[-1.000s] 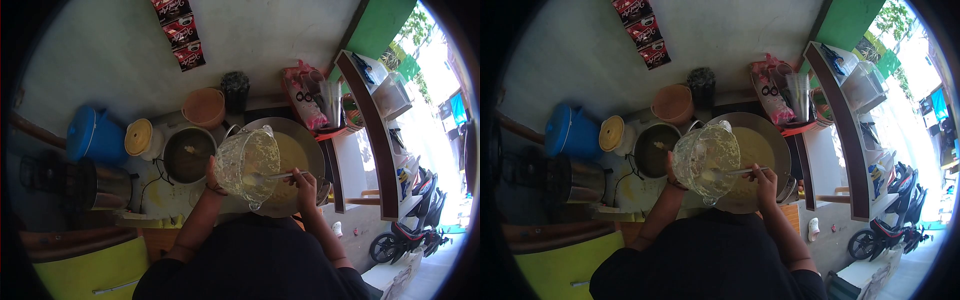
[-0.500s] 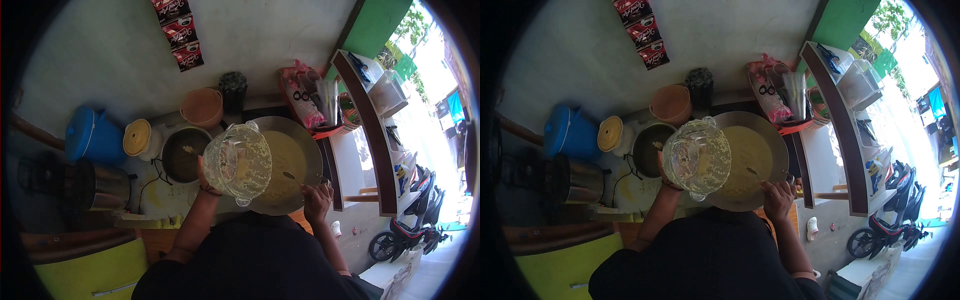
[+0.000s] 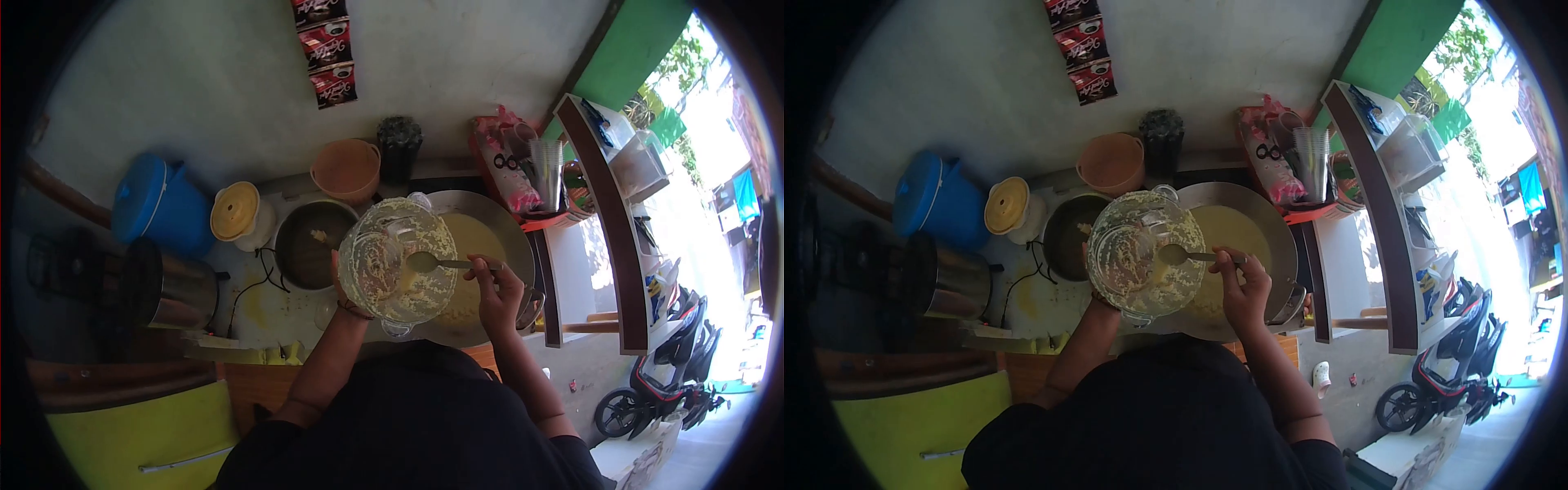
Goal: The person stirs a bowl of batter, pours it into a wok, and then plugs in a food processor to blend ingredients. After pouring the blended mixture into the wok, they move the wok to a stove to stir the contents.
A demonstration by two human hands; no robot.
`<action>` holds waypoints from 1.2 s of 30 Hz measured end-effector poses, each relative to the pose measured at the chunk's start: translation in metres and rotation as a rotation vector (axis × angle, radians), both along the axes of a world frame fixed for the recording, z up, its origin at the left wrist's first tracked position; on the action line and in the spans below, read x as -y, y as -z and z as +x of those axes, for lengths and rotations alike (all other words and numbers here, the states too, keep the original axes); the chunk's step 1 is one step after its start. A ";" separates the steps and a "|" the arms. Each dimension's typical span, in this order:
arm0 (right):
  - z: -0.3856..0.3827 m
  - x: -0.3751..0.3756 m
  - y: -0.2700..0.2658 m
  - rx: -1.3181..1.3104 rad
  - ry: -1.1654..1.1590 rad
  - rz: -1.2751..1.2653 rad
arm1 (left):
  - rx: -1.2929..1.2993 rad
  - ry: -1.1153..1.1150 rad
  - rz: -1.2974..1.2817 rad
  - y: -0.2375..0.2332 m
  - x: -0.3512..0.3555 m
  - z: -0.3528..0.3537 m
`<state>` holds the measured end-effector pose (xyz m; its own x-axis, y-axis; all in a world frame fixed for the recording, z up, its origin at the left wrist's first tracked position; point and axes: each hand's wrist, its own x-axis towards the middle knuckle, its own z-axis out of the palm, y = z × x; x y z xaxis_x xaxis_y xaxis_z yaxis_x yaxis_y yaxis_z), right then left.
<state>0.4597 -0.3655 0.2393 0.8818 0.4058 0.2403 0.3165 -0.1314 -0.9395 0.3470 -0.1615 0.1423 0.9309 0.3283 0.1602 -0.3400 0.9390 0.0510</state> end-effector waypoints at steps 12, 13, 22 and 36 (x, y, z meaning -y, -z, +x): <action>0.015 -0.084 -0.040 0.174 -0.443 -0.379 | -0.176 -0.092 0.041 -0.029 -0.046 -0.088; 0.015 -0.095 -0.040 0.183 -0.476 -0.367 | -0.189 -0.082 0.076 -0.031 -0.052 -0.097; -0.007 -0.231 -0.030 -0.196 -1.199 -0.661 | -0.268 0.095 0.339 -0.045 -0.111 -0.152; -0.046 -0.205 0.019 -0.275 -0.703 -0.498 | -0.436 0.423 0.070 0.015 -0.213 -0.126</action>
